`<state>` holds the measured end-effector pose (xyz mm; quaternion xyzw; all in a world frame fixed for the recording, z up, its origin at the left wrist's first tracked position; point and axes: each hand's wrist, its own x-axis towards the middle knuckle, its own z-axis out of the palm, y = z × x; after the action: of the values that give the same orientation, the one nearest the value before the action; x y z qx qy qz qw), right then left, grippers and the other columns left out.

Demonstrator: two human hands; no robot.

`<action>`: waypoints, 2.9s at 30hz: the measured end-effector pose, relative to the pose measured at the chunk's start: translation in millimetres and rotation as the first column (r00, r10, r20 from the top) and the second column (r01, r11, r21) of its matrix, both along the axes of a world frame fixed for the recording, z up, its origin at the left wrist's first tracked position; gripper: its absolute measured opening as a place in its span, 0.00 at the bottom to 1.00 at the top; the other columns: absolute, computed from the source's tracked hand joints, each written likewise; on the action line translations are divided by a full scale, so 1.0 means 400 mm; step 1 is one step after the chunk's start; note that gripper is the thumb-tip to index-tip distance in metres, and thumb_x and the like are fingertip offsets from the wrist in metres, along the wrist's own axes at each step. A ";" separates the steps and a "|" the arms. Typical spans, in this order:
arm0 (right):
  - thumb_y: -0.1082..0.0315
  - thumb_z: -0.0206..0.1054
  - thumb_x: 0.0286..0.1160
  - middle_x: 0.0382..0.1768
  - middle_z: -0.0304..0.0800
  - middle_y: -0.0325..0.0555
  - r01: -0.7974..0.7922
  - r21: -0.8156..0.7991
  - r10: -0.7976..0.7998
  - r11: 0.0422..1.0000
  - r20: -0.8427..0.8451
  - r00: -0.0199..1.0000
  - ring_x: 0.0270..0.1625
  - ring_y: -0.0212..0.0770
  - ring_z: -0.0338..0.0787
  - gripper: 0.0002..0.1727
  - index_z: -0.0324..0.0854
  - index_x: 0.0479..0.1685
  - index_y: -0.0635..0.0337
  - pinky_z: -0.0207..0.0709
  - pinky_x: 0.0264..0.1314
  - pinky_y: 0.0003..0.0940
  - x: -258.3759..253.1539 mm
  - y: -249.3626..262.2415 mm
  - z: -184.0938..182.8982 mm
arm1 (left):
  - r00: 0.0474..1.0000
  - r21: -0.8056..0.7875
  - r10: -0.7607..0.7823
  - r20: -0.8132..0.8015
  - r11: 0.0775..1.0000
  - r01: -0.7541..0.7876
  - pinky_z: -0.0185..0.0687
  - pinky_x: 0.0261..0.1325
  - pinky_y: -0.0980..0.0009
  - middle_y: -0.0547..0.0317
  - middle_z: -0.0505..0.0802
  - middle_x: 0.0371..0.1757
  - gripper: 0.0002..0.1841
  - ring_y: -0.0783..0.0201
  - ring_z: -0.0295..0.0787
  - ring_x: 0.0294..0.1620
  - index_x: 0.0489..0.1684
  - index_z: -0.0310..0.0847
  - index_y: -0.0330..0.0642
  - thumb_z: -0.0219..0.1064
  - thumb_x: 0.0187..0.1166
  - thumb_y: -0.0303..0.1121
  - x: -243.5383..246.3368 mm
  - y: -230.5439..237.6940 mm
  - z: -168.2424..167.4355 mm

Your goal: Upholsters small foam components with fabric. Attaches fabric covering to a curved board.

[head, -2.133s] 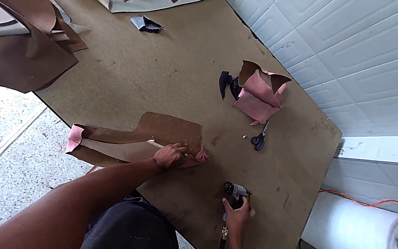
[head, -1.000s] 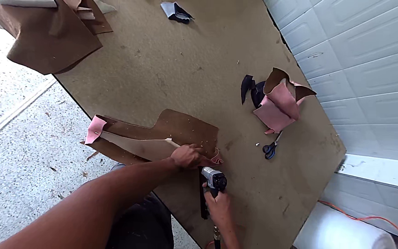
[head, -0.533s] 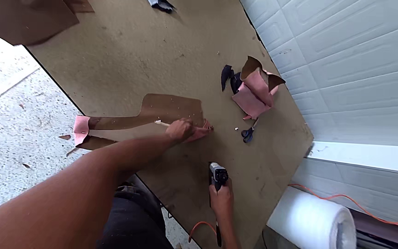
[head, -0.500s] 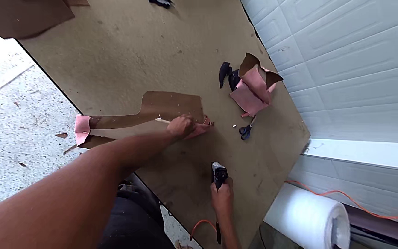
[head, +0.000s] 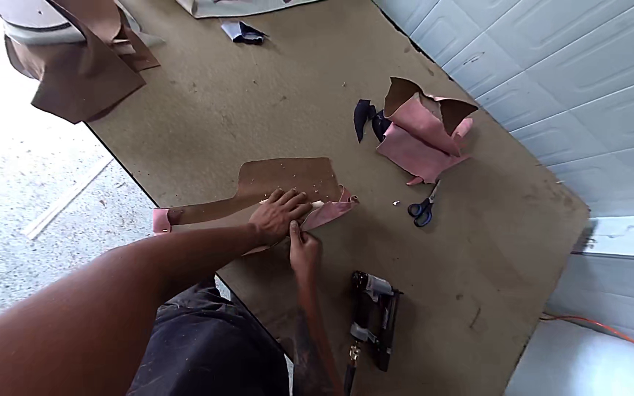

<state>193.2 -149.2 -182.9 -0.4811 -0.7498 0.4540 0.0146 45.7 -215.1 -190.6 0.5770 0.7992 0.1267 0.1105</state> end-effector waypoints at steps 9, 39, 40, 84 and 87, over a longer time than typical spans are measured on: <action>0.50 0.58 0.89 0.16 0.77 0.43 0.008 -0.162 -0.028 0.987 -0.123 0.992 0.19 0.42 0.80 0.26 0.82 0.26 0.60 0.80 0.26 0.43 0.111 0.041 -0.066 | 0.993 -0.089 -0.042 -0.114 0.996 0.031 0.53 0.91 0.39 0.65 0.65 0.94 0.29 0.50 0.52 0.96 0.95 0.54 0.69 0.36 0.94 0.56 0.020 0.025 -0.023; 0.51 0.72 0.77 0.59 0.88 0.61 0.197 0.475 -0.275 0.858 0.101 0.956 0.61 0.56 0.88 0.29 0.82 0.67 0.65 0.81 0.67 0.57 0.454 0.194 0.118 | 0.985 0.159 -0.083 0.151 0.985 0.059 0.63 0.91 0.57 0.63 0.81 0.83 0.26 0.59 0.70 0.88 0.39 0.91 0.44 0.49 0.93 0.49 -0.027 -0.018 -0.036; 0.48 0.77 0.70 0.62 0.83 0.67 0.195 0.494 -0.310 0.847 0.161 0.937 0.65 0.62 0.84 0.37 0.78 0.71 0.66 0.77 0.69 0.62 0.500 0.189 0.095 | 0.984 0.155 -0.080 0.156 0.986 0.056 0.63 0.91 0.57 0.63 0.81 0.82 0.25 0.59 0.70 0.88 0.39 0.91 0.44 0.49 0.93 0.49 -0.027 -0.019 -0.035; 0.54 0.66 0.69 0.31 0.90 0.40 -0.411 0.159 0.343 0.898 0.335 0.878 0.30 0.39 0.89 0.19 0.87 0.55 0.52 0.86 0.35 0.49 0.167 0.071 0.258 | 0.941 0.136 -0.059 0.333 0.991 0.014 0.72 0.83 0.54 0.69 0.84 0.80 0.25 0.62 0.78 0.80 0.41 0.93 0.50 0.53 0.90 0.55 -0.081 -0.021 -0.010; 0.63 0.72 0.70 0.57 0.88 0.60 -0.291 0.362 0.152 0.885 0.367 0.918 0.56 0.55 0.90 0.27 0.79 0.68 0.66 0.85 0.59 0.60 0.290 0.118 0.231 | 0.978 0.197 -0.062 0.200 0.980 0.022 0.77 0.72 0.51 0.60 0.86 0.69 0.15 0.54 0.79 0.72 0.43 0.93 0.54 0.65 0.82 0.52 -0.133 -0.099 0.044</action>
<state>309.4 -101.8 -90.4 -0.4459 -0.8705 0.1989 -0.0625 -7.5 -254.7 -172.9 0.5856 0.7551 0.2603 0.1385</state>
